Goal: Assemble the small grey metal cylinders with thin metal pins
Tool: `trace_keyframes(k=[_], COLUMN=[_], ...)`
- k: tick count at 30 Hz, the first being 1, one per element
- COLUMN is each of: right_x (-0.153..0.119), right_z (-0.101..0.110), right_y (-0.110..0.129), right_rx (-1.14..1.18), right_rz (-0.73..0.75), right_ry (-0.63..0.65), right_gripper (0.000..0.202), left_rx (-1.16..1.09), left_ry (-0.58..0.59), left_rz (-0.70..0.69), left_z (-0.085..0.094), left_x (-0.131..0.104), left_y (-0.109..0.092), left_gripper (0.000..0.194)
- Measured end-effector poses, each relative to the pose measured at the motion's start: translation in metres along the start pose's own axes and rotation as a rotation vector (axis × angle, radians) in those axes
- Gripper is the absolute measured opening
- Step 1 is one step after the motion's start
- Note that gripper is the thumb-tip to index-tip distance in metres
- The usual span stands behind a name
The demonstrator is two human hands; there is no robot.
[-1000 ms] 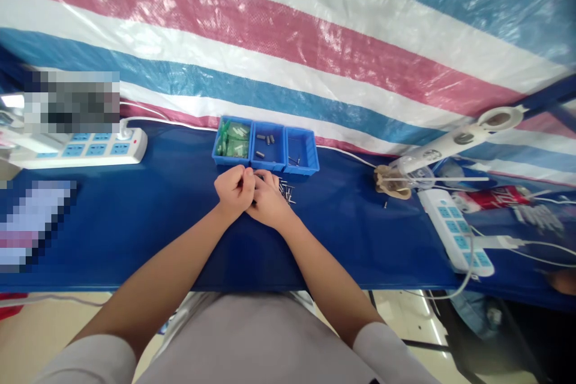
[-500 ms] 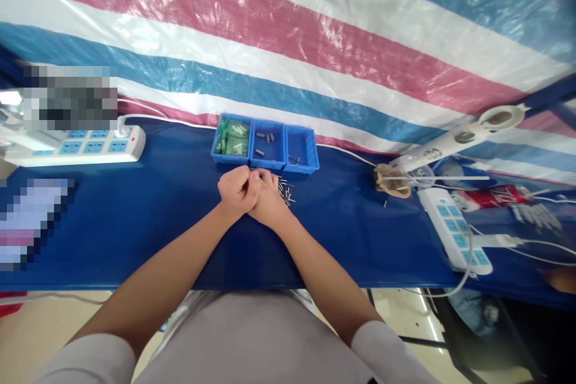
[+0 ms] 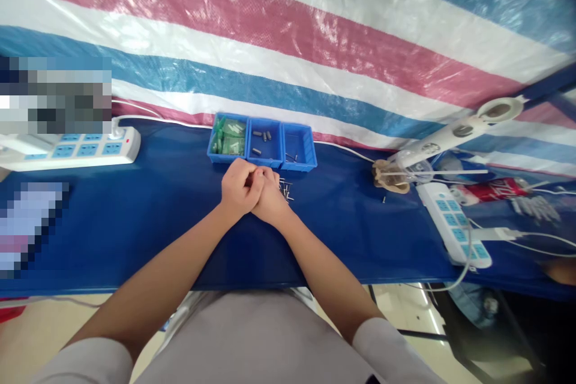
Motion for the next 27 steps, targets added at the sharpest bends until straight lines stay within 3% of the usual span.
trace_keyframes(k=[6,12,23,27], right_x=[0.001,-0.002,-0.002,-0.001], right_z=[0.014,0.014,0.013,0.011], right_y=[-0.016,-0.014,-0.012,-0.014], right_rx=[0.189,0.269,0.329,0.573], right_rz=[-0.115,-0.038,-0.057,-0.153], right_ry=[-0.192,-0.32,-0.328,-0.369], right_gripper=[0.018,0.02,0.018,0.02], left_rx=[-0.058,-0.083,-0.079,-0.1], left_ry=[0.102,0.148,0.185,0.177], left_rz=[0.062,0.116,0.194,0.197], left_z=[-0.009,-0.011,-0.012,-0.011], left_x=[0.005,0.0,-0.002,-0.002], left_y=[0.01,0.013,0.017,0.018], left_gripper=[0.013,0.016,0.019,0.02])
Point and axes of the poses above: each hand's wrist, its own x-axis towards the middle knuckle, its own z-axis out of the back of the hand, y = z × x, the point moved 4 cm from there along x, towards the middle knuckle, and after that the axes turned 11 degrees about y, right-handed, at the moved point
